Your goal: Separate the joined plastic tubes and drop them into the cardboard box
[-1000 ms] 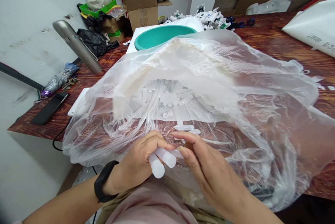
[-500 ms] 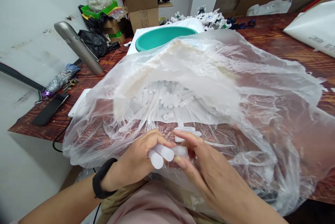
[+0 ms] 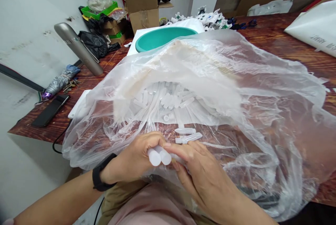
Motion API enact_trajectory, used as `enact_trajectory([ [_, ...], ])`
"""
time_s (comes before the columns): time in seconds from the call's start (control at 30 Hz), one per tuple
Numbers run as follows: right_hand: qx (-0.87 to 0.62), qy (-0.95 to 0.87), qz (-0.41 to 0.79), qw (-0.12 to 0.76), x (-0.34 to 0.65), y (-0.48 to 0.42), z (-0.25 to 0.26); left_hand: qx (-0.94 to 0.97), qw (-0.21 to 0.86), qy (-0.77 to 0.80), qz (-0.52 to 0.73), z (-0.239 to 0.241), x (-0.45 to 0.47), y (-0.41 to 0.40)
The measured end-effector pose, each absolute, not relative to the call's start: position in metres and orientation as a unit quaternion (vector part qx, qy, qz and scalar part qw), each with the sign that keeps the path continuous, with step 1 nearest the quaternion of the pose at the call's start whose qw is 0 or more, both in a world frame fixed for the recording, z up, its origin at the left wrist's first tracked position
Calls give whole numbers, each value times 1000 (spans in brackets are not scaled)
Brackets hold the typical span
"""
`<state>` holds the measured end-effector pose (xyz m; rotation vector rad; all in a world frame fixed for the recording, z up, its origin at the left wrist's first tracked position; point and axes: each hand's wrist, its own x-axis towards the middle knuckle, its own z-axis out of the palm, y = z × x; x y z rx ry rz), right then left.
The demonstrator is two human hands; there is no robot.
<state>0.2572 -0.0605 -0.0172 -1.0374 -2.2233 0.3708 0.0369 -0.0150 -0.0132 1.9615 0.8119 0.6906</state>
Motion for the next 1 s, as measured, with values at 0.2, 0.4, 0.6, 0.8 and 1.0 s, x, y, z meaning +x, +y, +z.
enact_trajectory([
  [0.2, -504, -753, 322, 274, 257, -24, -20, 843, 338, 354, 222, -10, 34, 30],
  [0.4, -471, -844, 167, 196, 251, 42, -40, 832, 178, 517, 91, 7, 61, 103],
  [0.6, -458, -853, 158, 193, 254, 46, -52, 836, 164, 524, 20, 3, 82, 128],
  [0.8, -500, -818, 157, 237, 273, 43, -57, 849, 157, 500, 63, 0, 65, 113],
  [1.0, -485, -826, 158, 242, 275, 43, -56, 796, 296, 499, 173, 4, 39, 75],
])
